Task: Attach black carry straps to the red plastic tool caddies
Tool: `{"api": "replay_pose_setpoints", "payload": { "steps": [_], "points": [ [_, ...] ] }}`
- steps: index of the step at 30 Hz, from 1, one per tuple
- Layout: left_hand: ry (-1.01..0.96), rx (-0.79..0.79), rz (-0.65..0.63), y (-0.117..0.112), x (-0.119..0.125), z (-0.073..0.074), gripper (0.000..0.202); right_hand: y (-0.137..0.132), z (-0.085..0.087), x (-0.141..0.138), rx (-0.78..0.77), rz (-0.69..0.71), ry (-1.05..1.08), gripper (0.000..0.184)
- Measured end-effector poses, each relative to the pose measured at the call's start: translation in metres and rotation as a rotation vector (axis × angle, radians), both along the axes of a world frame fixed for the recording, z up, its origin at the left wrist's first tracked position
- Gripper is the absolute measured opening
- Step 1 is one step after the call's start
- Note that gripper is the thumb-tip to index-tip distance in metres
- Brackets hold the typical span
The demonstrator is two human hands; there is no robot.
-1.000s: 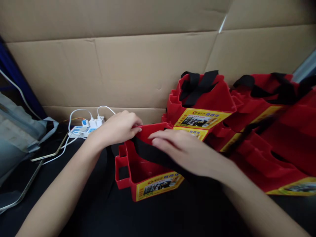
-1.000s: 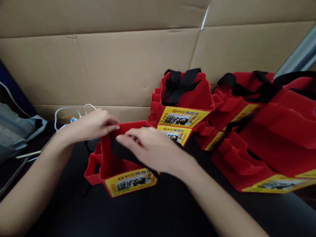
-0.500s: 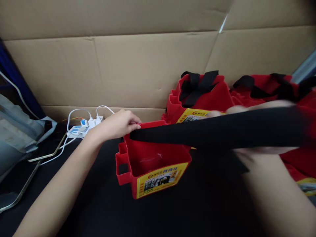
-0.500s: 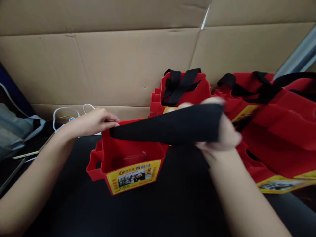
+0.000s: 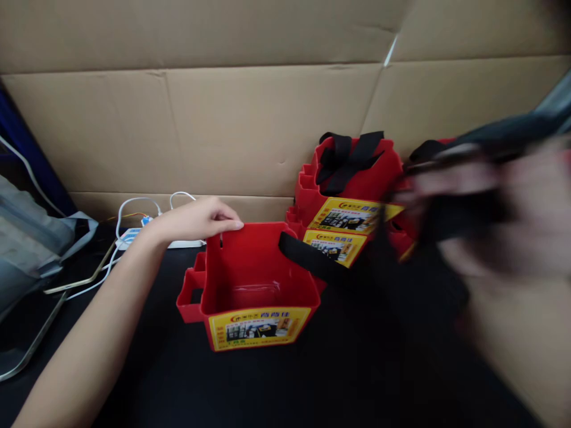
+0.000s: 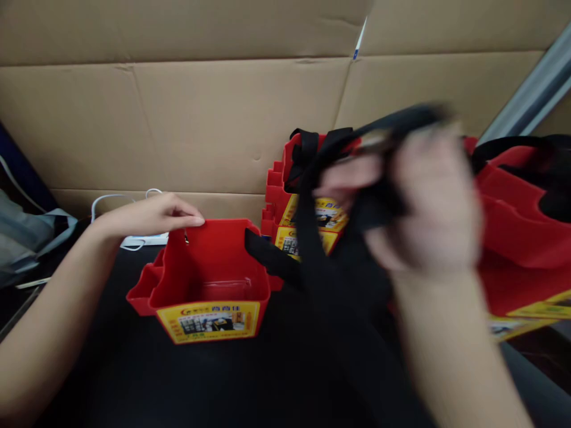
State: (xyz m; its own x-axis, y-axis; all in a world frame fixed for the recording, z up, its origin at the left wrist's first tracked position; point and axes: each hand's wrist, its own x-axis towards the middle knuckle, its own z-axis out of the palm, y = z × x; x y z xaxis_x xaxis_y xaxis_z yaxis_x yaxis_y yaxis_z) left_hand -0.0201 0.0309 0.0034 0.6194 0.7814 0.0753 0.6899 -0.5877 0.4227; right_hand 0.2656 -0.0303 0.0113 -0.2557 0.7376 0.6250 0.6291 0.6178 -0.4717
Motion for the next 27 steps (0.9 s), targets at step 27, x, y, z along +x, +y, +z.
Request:
{"api": "replay_pose_setpoints", "payload": {
  "steps": [27],
  "points": [
    [-0.005, 0.057, -0.182, 0.028, 0.039, -0.034, 0.042, 0.041, -0.045, -0.031, -0.131, 0.174, -0.234, 0.018]
  ]
}}
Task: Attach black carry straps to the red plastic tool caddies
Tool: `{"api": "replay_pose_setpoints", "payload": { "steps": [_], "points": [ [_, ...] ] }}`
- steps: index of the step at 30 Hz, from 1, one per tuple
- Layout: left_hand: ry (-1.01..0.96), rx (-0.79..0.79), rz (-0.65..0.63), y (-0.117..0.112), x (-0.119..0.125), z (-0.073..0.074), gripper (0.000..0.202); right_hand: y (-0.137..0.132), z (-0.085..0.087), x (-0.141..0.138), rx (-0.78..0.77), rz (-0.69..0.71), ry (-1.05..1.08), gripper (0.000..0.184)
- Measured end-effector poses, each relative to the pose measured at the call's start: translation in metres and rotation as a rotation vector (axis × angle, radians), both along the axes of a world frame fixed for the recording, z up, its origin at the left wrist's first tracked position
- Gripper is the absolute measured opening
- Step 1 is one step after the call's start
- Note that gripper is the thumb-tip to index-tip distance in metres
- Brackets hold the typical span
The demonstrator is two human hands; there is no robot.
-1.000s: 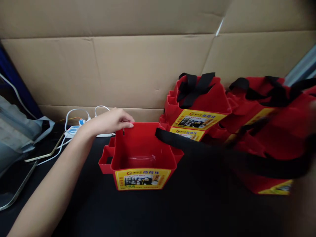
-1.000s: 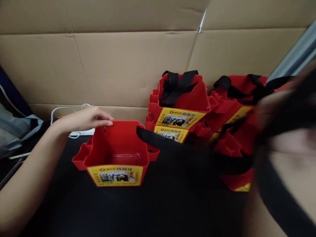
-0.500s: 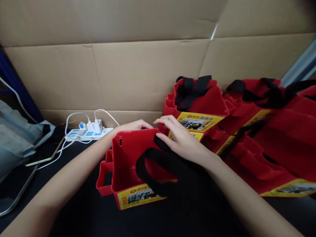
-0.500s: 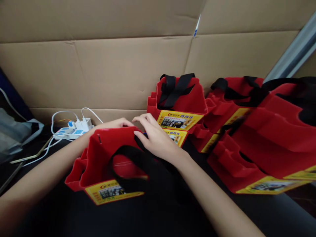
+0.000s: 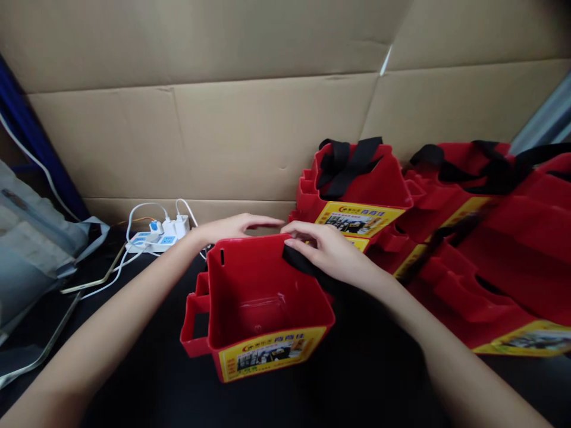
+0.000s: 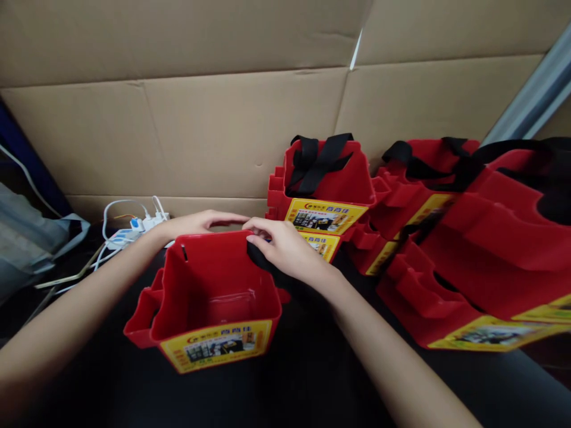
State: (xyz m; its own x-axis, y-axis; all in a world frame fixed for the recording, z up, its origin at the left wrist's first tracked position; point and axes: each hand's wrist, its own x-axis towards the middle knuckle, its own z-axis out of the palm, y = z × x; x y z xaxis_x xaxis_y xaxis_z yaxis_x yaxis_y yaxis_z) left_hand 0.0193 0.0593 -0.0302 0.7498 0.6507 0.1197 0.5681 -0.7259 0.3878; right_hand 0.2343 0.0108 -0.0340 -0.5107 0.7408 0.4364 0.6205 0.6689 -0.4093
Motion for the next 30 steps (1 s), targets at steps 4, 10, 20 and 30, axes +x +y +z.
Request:
{"api": "replay_pose_setpoints", "payload": {
  "steps": [4, 10, 20, 30],
  "points": [
    [0.078, 0.000, -0.045, 0.012, 0.019, -0.002, 0.028, -0.003, 0.002, -0.001, -0.021, 0.007, -0.018, 0.018],
    [0.172, 0.125, 0.277, 0.034, -0.029, -0.012, 0.015, -0.005, 0.007, 0.004, -0.016, -0.010, -0.073, 0.014],
    [0.086, 0.004, -0.058, 0.010, 0.025, 0.005, 0.028, -0.003, 0.006, 0.002, -0.088, -0.010, -0.043, 0.019],
    [0.242, 0.066, 0.313, 0.033, -0.035, -0.001, 0.044, -0.013, 0.020, 0.006, -0.183, -0.031, -0.031, 0.018]
  ]
}}
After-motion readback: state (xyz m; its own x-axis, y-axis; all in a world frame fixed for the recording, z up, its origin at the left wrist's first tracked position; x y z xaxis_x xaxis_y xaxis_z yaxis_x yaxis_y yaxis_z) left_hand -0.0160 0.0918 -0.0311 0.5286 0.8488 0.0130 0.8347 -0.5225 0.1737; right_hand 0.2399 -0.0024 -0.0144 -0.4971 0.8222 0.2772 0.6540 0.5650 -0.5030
